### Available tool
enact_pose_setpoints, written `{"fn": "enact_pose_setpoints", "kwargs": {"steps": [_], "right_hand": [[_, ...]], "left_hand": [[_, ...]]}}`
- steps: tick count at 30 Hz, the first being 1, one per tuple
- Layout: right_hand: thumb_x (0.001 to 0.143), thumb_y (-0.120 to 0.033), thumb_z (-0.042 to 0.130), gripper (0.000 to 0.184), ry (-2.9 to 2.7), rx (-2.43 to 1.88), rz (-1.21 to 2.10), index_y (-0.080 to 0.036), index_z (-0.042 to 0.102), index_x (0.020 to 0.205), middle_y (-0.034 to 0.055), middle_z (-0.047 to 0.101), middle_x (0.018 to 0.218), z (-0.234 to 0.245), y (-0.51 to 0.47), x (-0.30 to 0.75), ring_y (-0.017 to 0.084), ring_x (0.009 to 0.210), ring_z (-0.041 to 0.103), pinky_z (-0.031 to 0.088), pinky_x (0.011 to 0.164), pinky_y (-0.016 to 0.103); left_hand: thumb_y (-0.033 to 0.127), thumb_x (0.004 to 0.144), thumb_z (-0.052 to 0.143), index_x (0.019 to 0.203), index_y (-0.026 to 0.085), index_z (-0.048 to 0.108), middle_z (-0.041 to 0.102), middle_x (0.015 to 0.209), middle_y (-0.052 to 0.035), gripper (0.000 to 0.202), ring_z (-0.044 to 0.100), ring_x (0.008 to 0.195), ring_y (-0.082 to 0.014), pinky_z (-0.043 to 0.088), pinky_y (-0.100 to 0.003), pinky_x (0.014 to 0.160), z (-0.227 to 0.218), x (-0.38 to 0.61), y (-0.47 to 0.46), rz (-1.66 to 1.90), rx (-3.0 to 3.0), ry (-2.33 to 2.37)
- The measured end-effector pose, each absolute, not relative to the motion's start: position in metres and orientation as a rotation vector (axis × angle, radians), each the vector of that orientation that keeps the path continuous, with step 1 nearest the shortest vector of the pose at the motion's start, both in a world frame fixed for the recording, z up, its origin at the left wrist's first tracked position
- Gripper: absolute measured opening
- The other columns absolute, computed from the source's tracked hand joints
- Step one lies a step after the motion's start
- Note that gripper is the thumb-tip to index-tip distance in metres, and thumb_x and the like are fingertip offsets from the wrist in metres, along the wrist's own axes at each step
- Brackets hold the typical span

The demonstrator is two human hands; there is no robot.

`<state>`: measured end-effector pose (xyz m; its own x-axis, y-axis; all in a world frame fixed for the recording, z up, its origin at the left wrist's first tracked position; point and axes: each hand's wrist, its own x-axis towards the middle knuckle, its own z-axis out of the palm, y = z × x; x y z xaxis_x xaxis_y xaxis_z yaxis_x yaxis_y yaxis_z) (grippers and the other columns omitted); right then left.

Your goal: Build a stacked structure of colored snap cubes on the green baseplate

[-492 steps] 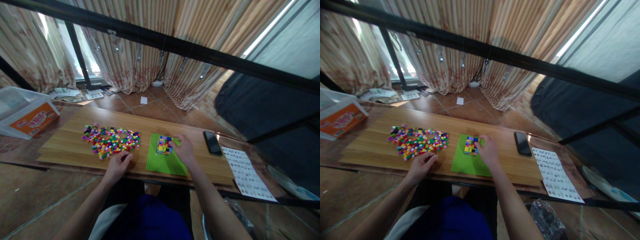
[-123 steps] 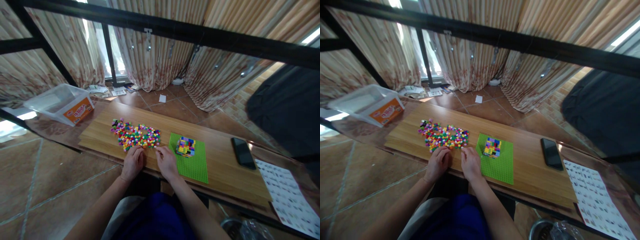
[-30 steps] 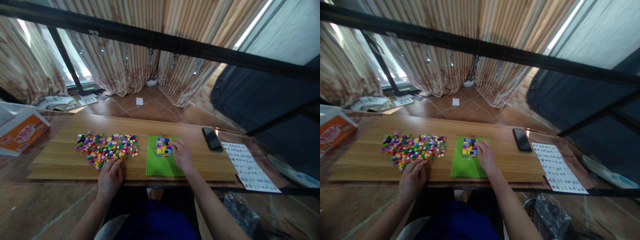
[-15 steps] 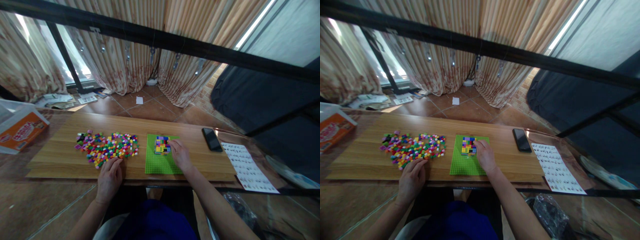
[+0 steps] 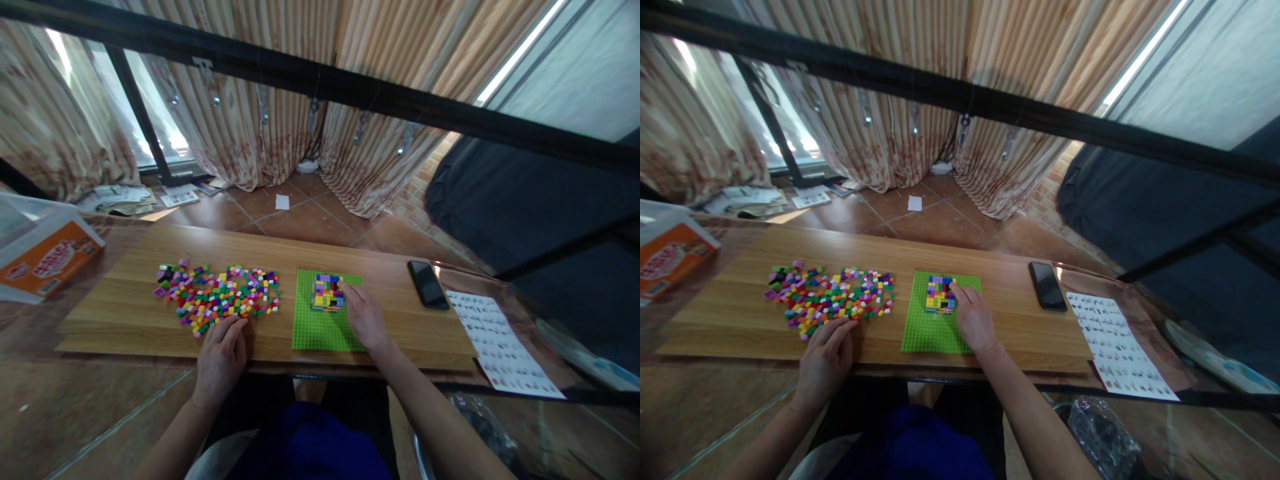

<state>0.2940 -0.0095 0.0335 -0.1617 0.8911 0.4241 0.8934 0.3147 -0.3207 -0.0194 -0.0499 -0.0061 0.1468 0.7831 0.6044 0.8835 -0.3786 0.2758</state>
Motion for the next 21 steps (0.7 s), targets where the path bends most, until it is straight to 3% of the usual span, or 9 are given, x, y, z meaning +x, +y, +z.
{"fn": "enact_pose_setpoints", "kwargs": {"steps": [11,16,21], "right_hand": [[0.095,-0.012,0.035,0.038,-2.060,-1.566,-0.015,-0.012,0.062,0.122,0.0126,0.066,0.106,0.0333,-0.0035,0.2914,0.021,0.099,0.061,0.050,0.090,0.033],[0.091,-0.006,0.037,0.043,-2.126,-1.657,-0.065,-0.016,0.060,0.126,0.0115,0.066,0.107,0.0390,-0.0049,0.2901,0.021,0.096,0.062,0.051,0.087,0.032],[0.093,-0.011,0.035,0.043,-2.111,-1.638,-0.025,-0.018,0.058,0.128,0.0100,0.067,0.105,0.0419,-0.0070,0.2926,0.022,0.095,0.062,0.052,0.084,0.034]], "left_hand": [[0.013,0.088,0.048,0.105,0.016,0.063,0.065,0.107,-0.0114,0.023,0.061,0.100,-0.0238,0.050,-0.038,0.091,-0.0053,-0.0190,-0.0503,-1.037,-2.263,-1.669],[0.012,0.088,0.048,0.104,0.013,0.064,0.065,0.106,-0.0123,0.022,0.061,0.098,-0.0237,0.050,-0.037,0.089,-0.0104,-0.0208,-0.0488,-1.034,-2.257,-1.641],[0.012,0.089,0.048,0.105,0.012,0.064,0.066,0.105,-0.0125,0.023,0.060,0.098,-0.0239,0.050,-0.038,0.089,-0.0128,-0.0215,-0.0479,-1.042,-2.246,-1.610]]}}
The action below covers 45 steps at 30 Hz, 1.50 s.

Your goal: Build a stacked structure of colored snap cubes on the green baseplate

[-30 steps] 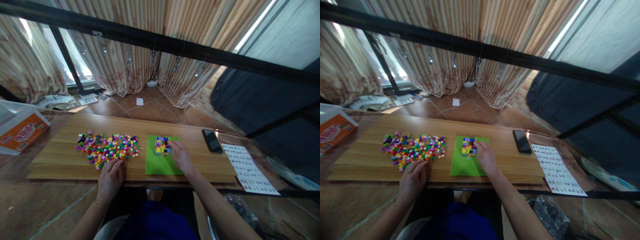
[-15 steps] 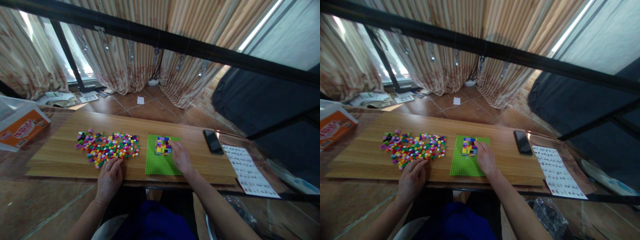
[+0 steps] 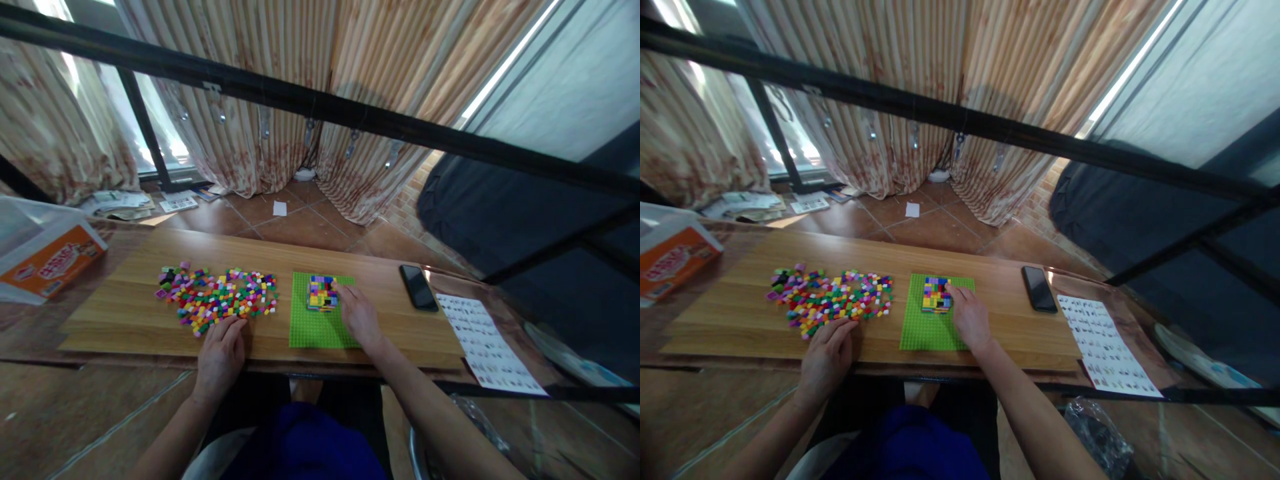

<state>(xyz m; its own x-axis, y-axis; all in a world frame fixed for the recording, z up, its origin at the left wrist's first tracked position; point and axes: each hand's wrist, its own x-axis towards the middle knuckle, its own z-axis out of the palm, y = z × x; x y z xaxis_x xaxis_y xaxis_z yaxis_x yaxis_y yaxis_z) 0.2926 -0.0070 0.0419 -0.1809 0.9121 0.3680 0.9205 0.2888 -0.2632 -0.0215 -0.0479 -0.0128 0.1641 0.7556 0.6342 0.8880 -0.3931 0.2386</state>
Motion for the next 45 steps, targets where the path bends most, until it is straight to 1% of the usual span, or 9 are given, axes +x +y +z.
{"fn": "enact_pose_setpoints", "kwargs": {"steps": [4,10,14,21,25,28,32,38,45], "right_hand": [[0.094,-0.016,0.034,0.042,-1.915,-1.583,0.062,-0.021,0.055,0.130,0.0083,0.069,0.104,0.045,-0.014,0.293,0.020,0.092,0.064,0.052,0.082,0.034],[0.094,-0.023,0.040,0.031,-1.741,-1.467,0.097,-0.018,0.063,0.113,0.0086,0.069,0.096,0.065,-0.020,0.283,0.020,0.088,0.065,0.052,0.081,0.034],[0.094,-0.024,0.043,0.026,-1.739,-1.378,0.139,-0.019,0.066,0.104,0.0079,0.069,0.096,0.082,-0.016,0.262,0.019,0.088,0.065,0.052,0.079,0.032],[0.092,-0.016,0.047,0.024,-2.161,-1.429,0.232,-0.019,0.069,0.099,0.0074,0.069,0.095,0.101,0.015,0.198,0.019,0.093,0.062,0.046,0.086,0.030],[0.091,-0.015,0.048,0.023,-2.505,-1.502,0.266,-0.018,0.071,0.094,0.0080,0.068,0.096,0.091,0.040,0.167,0.019,0.095,0.060,0.043,0.087,0.027],[0.090,-0.016,0.049,0.022,-2.588,-1.614,0.264,-0.016,0.071,0.092,0.0090,0.068,0.096,0.079,0.052,0.155,0.019,0.094,0.060,0.042,0.086,0.027],[0.091,-0.019,0.048,0.023,-2.565,-1.709,0.258,-0.017,0.070,0.095,0.0082,0.068,0.096,0.070,0.057,0.148,0.019,0.093,0.060,0.041,0.085,0.027],[0.090,-0.021,0.051,0.024,-2.574,-1.680,0.322,-0.022,0.068,0.107,0.0075,0.065,0.104,0.065,0.060,0.142,0.020,0.101,0.057,0.040,0.089,0.028],[0.087,-0.021,0.057,0.025,-2.541,-1.632,0.330,-0.023,0.067,0.110,0.0083,0.062,0.104,0.059,0.067,0.136,0.021,0.102,0.056,0.041,0.090,0.030]], "left_hand": [[0.012,0.089,0.047,0.104,0.013,0.064,0.066,0.104,-0.0120,0.023,0.061,0.098,-0.0239,0.050,-0.038,0.089,-0.013,-0.021,-0.048,-1.029,-2.258,-1.615],[0.010,0.088,0.048,0.104,0.014,0.064,0.065,0.105,-0.0114,0.023,0.060,0.099,-0.0233,0.049,-0.038,0.091,-0.016,-0.021,-0.049,-1.049,-2.254,-1.646],[0.009,0.088,0.048,0.105,0.014,0.063,0.065,0.105,-0.0111,0.024,0.059,0.099,-0.0232,0.049,-0.038,0.091,-0.013,-0.019,-0.051,-1.045,-2.276,-1.693],[0.009,0.089,0.047,0.106,0.016,0.062,0.064,0.107,-0.0106,0.024,0.058,0.100,-0.0225,0.050,-0.038,0.091,-0.010,-0.018,-0.054,-1.093,-2.298,-1.735],[0.009,0.089,0.046,0.107,0.016,0.061,0.063,0.109,-0.0107,0.025,0.057,0.100,-0.0227,0.050,-0.039,0.091,-0.010,-0.018,-0.055,-1.109,-2.310,-1.740],[0.009,0.089,0.046,0.107,0.016,0.062,0.063,0.109,-0.0110,0.025,0.057,0.102,-0.0230,0.051,-0.039,0.090,-0.010,-0.017,-0.055,-1.119,-2.317,-1.758],[0.009,0.089,0.045,0.107,0.017,0.062,0.063,0.108,-0.0109,0.025,0.057,0.097,-0.0223,0.052,-0.038,0.087,-0.008,-0.016,-0.056,-1.134,-2.336,-1.782],[0.008,0.088,0.045,0.107,0.016,0.062,0.063,0.107,-0.0110,0.027,0.055,0.096,-0.0224,0.052,-0.038,0.085,-0.006,-0.015,-0.056,-1.140,-2.341,-1.788],[0.009,0.088,0.044,0.108,0.018,0.062,0.062,0.108,-0.0113,0.029,0.056,0.096,-0.0232,0.053,-0.040,0.085,-0.004,-0.016,-0.057,-1.145,-2.361,-1.805]]}}
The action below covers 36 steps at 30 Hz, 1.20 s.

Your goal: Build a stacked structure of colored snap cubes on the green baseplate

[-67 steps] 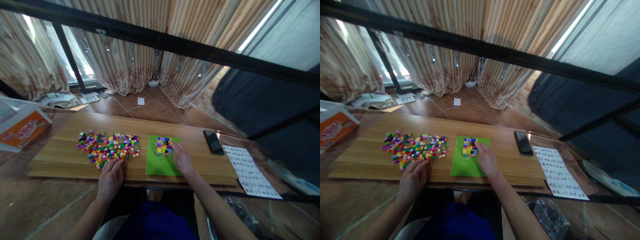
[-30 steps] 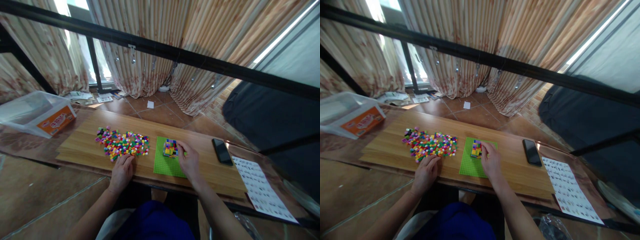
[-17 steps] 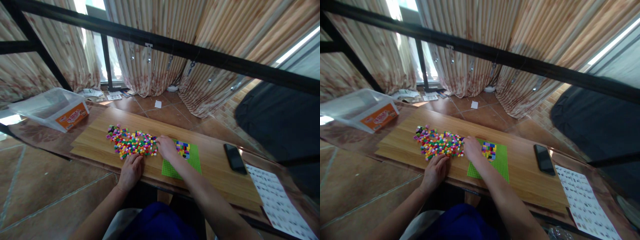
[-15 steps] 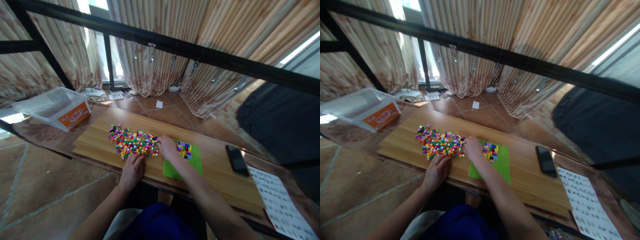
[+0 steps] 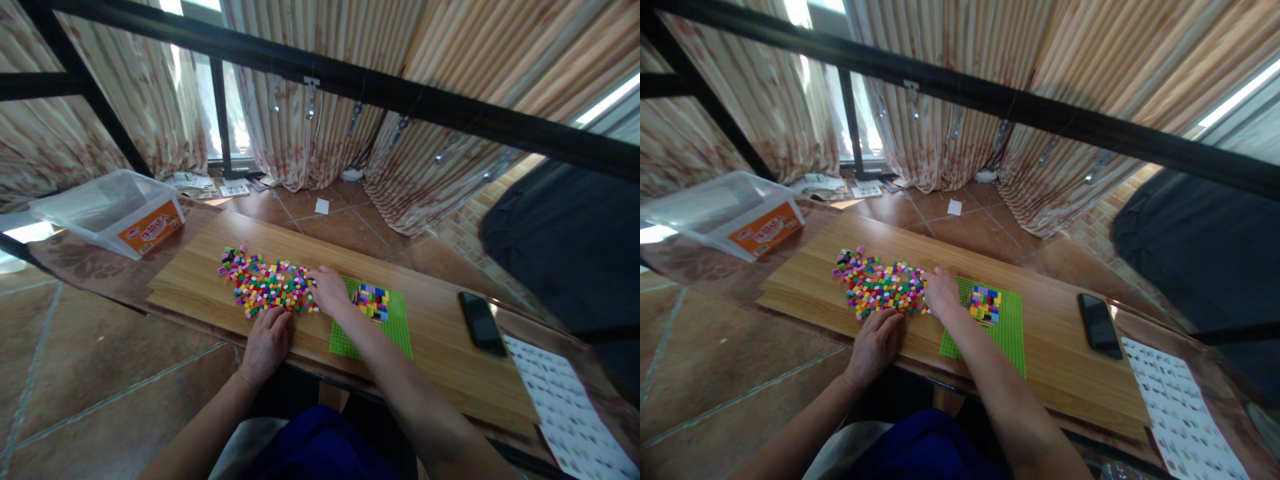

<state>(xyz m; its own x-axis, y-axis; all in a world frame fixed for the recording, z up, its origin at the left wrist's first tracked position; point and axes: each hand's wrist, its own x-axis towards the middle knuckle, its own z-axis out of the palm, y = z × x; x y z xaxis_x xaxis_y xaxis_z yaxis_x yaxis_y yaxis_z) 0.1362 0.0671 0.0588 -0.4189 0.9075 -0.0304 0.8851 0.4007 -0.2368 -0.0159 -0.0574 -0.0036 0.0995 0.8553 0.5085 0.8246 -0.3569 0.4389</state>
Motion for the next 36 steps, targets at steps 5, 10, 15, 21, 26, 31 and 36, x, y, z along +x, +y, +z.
{"fn": "enact_pose_setpoints", "kwargs": {"steps": [5,10,15,21,26,31,36], "right_hand": [[0.089,-0.018,0.052,0.024,-2.553,-1.607,0.327,-0.020,0.067,0.108,0.0092,0.063,0.107,0.051,0.068,0.135,0.020,0.103,0.055,0.041,0.093,0.031],[0.089,-0.019,0.053,0.021,-2.604,-1.606,0.281,-0.017,0.067,0.104,0.0103,0.064,0.107,0.049,0.068,0.135,0.022,0.102,0.055,0.041,0.093,0.032],[0.090,-0.022,0.054,0.017,-2.565,-1.541,0.274,-0.017,0.068,0.098,0.0103,0.065,0.105,0.056,0.062,0.133,0.022,0.101,0.056,0.042,0.090,0.032],[0.091,-0.020,0.053,0.017,-2.163,-1.363,0.507,-0.020,0.069,0.097,0.0048,0.068,0.095,0.084,0.027,0.146,0.016,0.089,0.062,0.046,0.083,0.027],[0.091,-0.026,0.051,0.021,-1.832,-1.302,0.596,-0.024,0.068,0.105,0.0048,0.069,0.096,0.093,-0.010,0.189,0.017,0.087,0.064,0.050,0.079,0.030],[0.079,-0.032,0.066,0.026,-1.375,-1.490,0.665,-0.018,0.062,0.100,0.0040,0.070,0.083,0.076,-0.022,0.254,0.018,0.075,0.066,0.053,0.071,0.032],[0.077,-0.034,0.064,0.018,-1.430,-1.596,0.493,-0.017,0.065,0.082,0.0047,0.069,0.075,0.066,-0.012,0.293,0.019,0.068,0.064,0.052,0.068,0.033]], "left_hand": [[0.008,0.088,0.044,0.108,0.017,0.062,0.063,0.107,-0.0114,0.028,0.057,0.096,-0.0229,0.053,-0.039,0.085,-0.003,-0.016,-0.057,1.119,2.295,1.757],[0.009,0.088,0.044,0.107,0.017,0.062,0.063,0.107,-0.0111,0.027,0.057,0.096,-0.0227,0.052,-0.039,0.086,-0.005,-0.016,-0.057,1.123,2.322,1.766],[0.008,0.088,0.045,0.107,0.017,0.062,0.063,0.108,-0.0109,0.027,0.058,0.098,-0.0231,0.052,-0.040,0.087,-0.007,-0.017,-0.056,1.126,2.336,1.782],[0.009,0.089,0.046,0.108,0.018,0.060,0.063,0.107,-0.0104,0.026,0.058,0.099,-0.0223,0.051,-0.039,0.088,-0.007,-0.018,-0.056,1.123,2.352,1.769],[0.011,0.089,0.046,0.109,0.017,0.060,0.064,0.108,-0.0113,0.025,0.059,0.099,-0.0227,0.051,-0.039,0.088,-0.009,-0.019,-0.054,1.134,2.396,1.781],[0.011,0.089,0.047,0.107,0.015,0.062,0.065,0.105,-0.0121,0.023,0.060,0.099,-0.0235,0.050,-0.039,0.089,-0.009,-0.020,-0.051,1.155,2.460,1.786],[0.012,0.089,0.046,0.106,0.014,0.063,0.065,0.105,-0.0129,0.024,0.060,0.099,-0.0245,0.050,-0.040,0.089,-0.008,-0.020,-0.051,1.146,2.469,1.801]]}}
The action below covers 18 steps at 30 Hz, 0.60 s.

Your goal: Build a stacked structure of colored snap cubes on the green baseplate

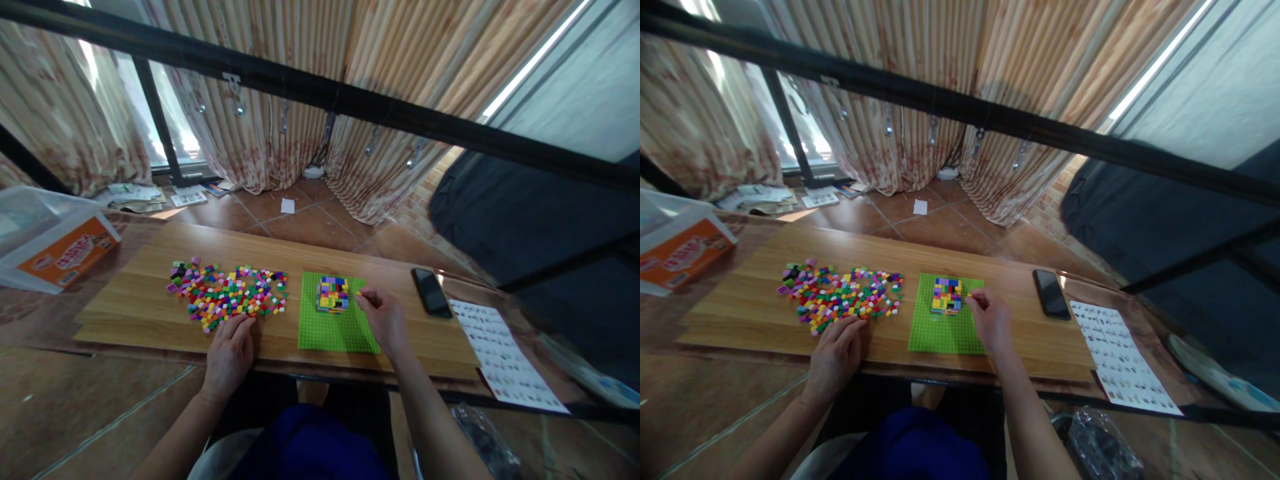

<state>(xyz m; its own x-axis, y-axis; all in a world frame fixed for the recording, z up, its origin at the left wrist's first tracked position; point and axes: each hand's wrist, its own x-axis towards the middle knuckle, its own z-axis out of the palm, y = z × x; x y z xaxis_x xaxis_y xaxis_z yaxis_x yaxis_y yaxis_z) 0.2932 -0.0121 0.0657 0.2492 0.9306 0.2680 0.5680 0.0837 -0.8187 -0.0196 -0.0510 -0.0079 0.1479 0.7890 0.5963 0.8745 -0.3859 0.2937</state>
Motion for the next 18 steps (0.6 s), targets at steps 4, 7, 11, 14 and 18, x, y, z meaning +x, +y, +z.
{"fn": "enact_pose_setpoints", "kwargs": {"steps": [4,7,11,14,18], "right_hand": [[0.083,-0.029,0.056,0.017,-1.666,-1.582,0.338,-0.017,0.069,0.084,0.0063,0.071,0.083,0.071,-0.004,0.290,0.019,0.076,0.065,0.051,0.074,0.034],[0.086,-0.023,0.052,0.018,-1.791,-1.564,0.275,-0.018,0.069,0.087,0.0071,0.071,0.089,0.075,-0.001,0.283,0.020,0.083,0.066,0.051,0.079,0.034],[0.087,-0.019,0.050,0.020,-1.873,-1.530,0.240,-0.020,0.070,0.090,0.0070,0.070,0.092,0.074,0.002,0.281,0.019,0.086,0.065,0.051,0.082,0.034],[0.088,-0.020,0.050,0.021,-1.890,-1.517,0.211,-0.021,0.071,0.090,0.0071,0.068,0.094,0.070,0.002,0.283,0.019,0.087,0.064,0.051,0.082,0.033],[0.089,-0.021,0.051,0.022,-1.849,-1.513,0.186,-0.021,0.072,0.089,0.0070,0.068,0.094,0.066,0.002,0.283,0.019,0.087,0.064,0.052,0.082,0.034]], "left_hand": [[0.013,0.089,0.046,0.106,0.015,0.063,0.065,0.106,-0.0126,0.025,0.060,0.098,-0.0245,0.050,-0.039,0.087,-0.008,-0.020,-0.051,-1.069,-2.285,-1.680],[0.013,0.088,0.046,0.106,0.017,0.063,0.065,0.106,-0.0115,0.025,0.060,0.098,-0.0241,0.051,-0.039,0.087,-0.010,-0.020,-0.050,-1.082,-2.275,-1.680],[0.012,0.089,0.046,0.106,0.017,0.063,0.064,0.106,-0.0111,0.025,0.060,0.098,-0.0237,0.051,-0.039,0.088,-0.011,-0.020,-0.050,-1.071,-2.272,-1.678],[0.011,0.089,0.047,0.107,0.015,0.062,0.065,0.107,-0.0120,0.024,0.060,0.100,-0.0244,0.050,-0.040,0.089,-0.010,-0.020,-0.051,-1.048,-2.278,-1.660],[0.010,0.089,0.047,0.107,0.014,0.062,0.065,0.106,-0.0126,0.023,0.060,0.100,-0.0246,0.050,-0.040,0.088,-0.009,-0.020,-0.051,-1.036,-2.284,-1.653]]}}
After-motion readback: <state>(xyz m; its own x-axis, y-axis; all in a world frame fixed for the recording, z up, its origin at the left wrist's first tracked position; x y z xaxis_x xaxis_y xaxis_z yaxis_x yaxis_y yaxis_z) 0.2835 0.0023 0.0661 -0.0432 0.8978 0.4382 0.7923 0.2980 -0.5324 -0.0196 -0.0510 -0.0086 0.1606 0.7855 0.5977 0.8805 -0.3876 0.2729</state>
